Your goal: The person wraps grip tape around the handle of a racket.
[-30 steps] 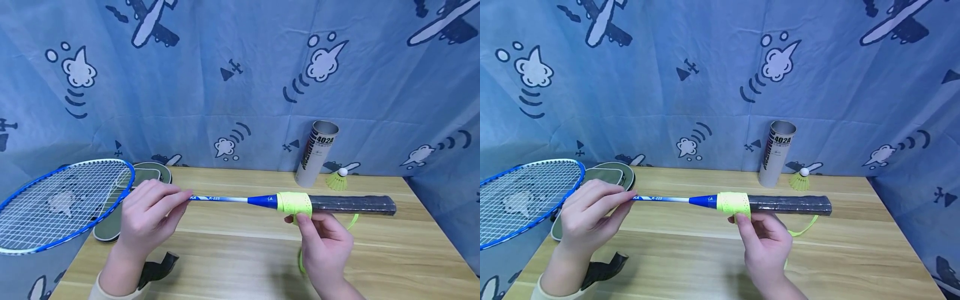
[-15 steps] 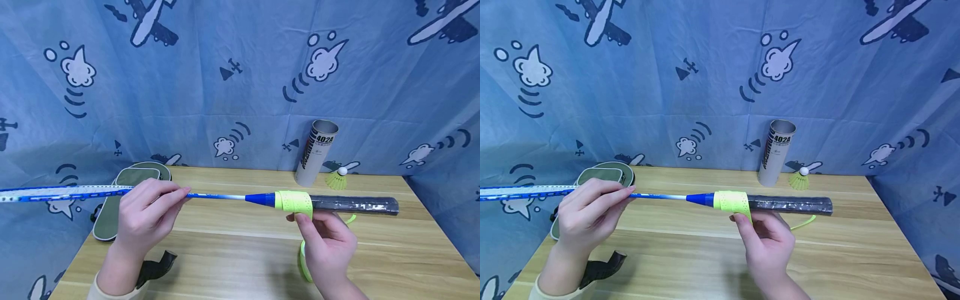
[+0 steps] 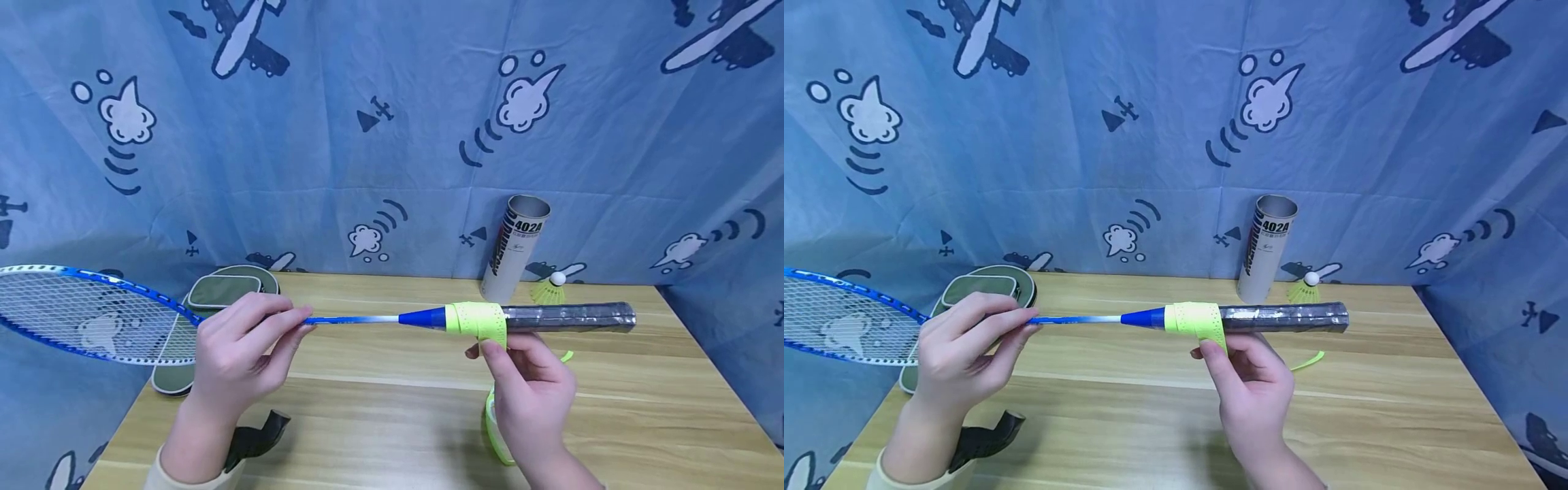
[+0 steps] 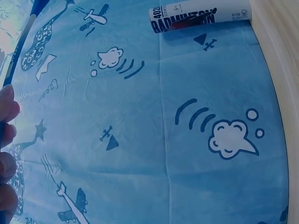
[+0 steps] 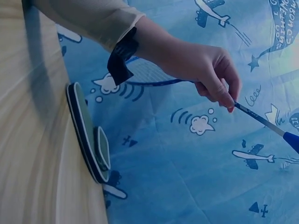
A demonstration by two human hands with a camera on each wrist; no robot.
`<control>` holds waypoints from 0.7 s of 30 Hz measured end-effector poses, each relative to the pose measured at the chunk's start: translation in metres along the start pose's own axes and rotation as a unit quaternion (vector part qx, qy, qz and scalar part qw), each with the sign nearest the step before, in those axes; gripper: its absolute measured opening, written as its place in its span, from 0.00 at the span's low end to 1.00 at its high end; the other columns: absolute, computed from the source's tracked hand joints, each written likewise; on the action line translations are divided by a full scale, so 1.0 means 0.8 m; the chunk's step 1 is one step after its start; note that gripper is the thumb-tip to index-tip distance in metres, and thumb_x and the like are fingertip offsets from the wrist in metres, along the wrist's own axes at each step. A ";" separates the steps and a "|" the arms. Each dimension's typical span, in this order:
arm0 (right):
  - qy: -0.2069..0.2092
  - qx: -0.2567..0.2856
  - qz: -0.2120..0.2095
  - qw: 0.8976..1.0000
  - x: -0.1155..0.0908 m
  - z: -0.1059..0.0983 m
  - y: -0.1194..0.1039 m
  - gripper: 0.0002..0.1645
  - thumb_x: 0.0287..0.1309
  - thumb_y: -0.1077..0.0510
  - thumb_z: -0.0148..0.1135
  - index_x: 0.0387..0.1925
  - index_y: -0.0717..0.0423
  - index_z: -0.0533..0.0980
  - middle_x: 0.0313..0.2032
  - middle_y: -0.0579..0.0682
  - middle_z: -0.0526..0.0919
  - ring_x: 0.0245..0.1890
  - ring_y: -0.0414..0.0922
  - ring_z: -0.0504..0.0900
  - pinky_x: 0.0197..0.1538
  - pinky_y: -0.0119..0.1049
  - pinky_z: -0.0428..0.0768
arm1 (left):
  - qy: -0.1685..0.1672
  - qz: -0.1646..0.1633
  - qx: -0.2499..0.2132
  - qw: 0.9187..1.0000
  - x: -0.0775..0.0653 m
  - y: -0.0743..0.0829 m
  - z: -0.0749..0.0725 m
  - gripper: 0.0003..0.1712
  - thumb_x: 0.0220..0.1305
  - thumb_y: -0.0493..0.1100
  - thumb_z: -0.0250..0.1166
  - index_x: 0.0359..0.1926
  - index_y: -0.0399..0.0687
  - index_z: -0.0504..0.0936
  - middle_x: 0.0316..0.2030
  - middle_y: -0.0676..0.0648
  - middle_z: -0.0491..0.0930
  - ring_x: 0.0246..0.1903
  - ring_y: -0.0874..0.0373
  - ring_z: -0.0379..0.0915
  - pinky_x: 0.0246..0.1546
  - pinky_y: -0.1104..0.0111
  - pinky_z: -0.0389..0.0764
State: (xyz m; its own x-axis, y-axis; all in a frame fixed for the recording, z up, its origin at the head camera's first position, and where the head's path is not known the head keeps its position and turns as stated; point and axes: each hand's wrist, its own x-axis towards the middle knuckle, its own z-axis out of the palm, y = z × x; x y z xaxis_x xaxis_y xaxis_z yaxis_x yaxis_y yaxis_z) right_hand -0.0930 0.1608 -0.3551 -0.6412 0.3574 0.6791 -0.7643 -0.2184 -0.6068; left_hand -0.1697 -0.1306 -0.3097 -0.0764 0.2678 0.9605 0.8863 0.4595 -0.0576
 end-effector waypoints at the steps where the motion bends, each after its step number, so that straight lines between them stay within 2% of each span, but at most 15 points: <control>1: 0.003 0.004 0.002 1.000 0.000 0.000 0.000 0.09 0.56 0.87 0.57 0.36 0.81 0.79 0.37 0.58 0.88 0.30 0.47 0.88 0.41 0.35 0.87 | -0.004 0.003 0.003 1.000 0.001 0.001 0.000 0.17 0.72 0.44 0.66 0.29 0.38 0.90 0.25 0.45 0.82 0.20 0.53 0.73 0.20 0.65 0.75; 4: 0.010 0.004 0.007 1.000 0.000 0.000 0.000 0.02 0.57 0.83 0.62 0.33 0.82 0.78 0.35 0.57 0.89 0.30 0.47 0.88 0.40 0.34 0.87 | -0.016 0.008 0.011 1.000 0.001 0.001 -0.001 0.17 0.72 0.45 0.65 0.29 0.39 0.89 0.25 0.46 0.81 0.19 0.54 0.73 0.18 0.65 0.75; 7: 0.016 -0.009 0.014 1.000 0.000 0.000 -0.001 0.05 0.57 0.80 0.66 0.31 0.83 0.76 0.33 0.56 0.89 0.29 0.46 0.89 0.40 0.33 0.87 | -0.026 0.007 0.009 1.000 -0.001 0.000 -0.003 0.17 0.73 0.46 0.66 0.30 0.40 0.89 0.26 0.46 0.81 0.19 0.55 0.72 0.18 0.67 0.74; 10: 0.022 -0.017 0.022 0.999 -0.001 0.000 -0.001 0.03 0.57 0.82 0.64 0.30 0.80 0.77 0.33 0.56 0.89 0.29 0.45 0.89 0.40 0.34 0.88 | -0.028 0.005 -0.006 1.000 -0.002 -0.001 -0.004 0.16 0.73 0.45 0.66 0.29 0.40 0.89 0.24 0.48 0.80 0.17 0.59 0.68 0.16 0.72 0.68; 14: 0.027 -0.007 0.021 0.999 -0.002 -0.002 -0.001 0.05 0.56 0.85 0.61 0.31 0.79 0.79 0.37 0.58 0.89 0.30 0.46 0.89 0.40 0.34 0.88 | -0.024 0.003 -0.024 0.999 -0.003 -0.001 -0.004 0.16 0.72 0.45 0.67 0.28 0.41 0.89 0.21 0.50 0.79 0.15 0.63 0.62 0.15 0.77 0.59; 21: -0.009 0.020 0.011 1.000 -0.001 -0.004 0.001 0.13 0.57 0.88 0.53 0.39 0.81 0.79 0.39 0.59 0.89 0.32 0.47 0.88 0.41 0.36 0.88 | -0.020 0.002 -0.009 1.000 -0.001 0.001 -0.004 0.18 0.73 0.46 0.67 0.28 0.40 0.89 0.21 0.50 0.80 0.16 0.59 0.66 0.17 0.72 0.66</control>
State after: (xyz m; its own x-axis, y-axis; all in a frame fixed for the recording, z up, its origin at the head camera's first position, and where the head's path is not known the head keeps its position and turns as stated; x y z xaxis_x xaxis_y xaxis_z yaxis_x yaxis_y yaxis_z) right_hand -0.0926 0.1634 -0.3572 -0.6591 0.3365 0.6725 -0.7515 -0.2616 -0.6057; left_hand -0.1677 -0.1332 -0.3096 -0.0911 0.3035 0.9485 0.8944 0.4437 -0.0560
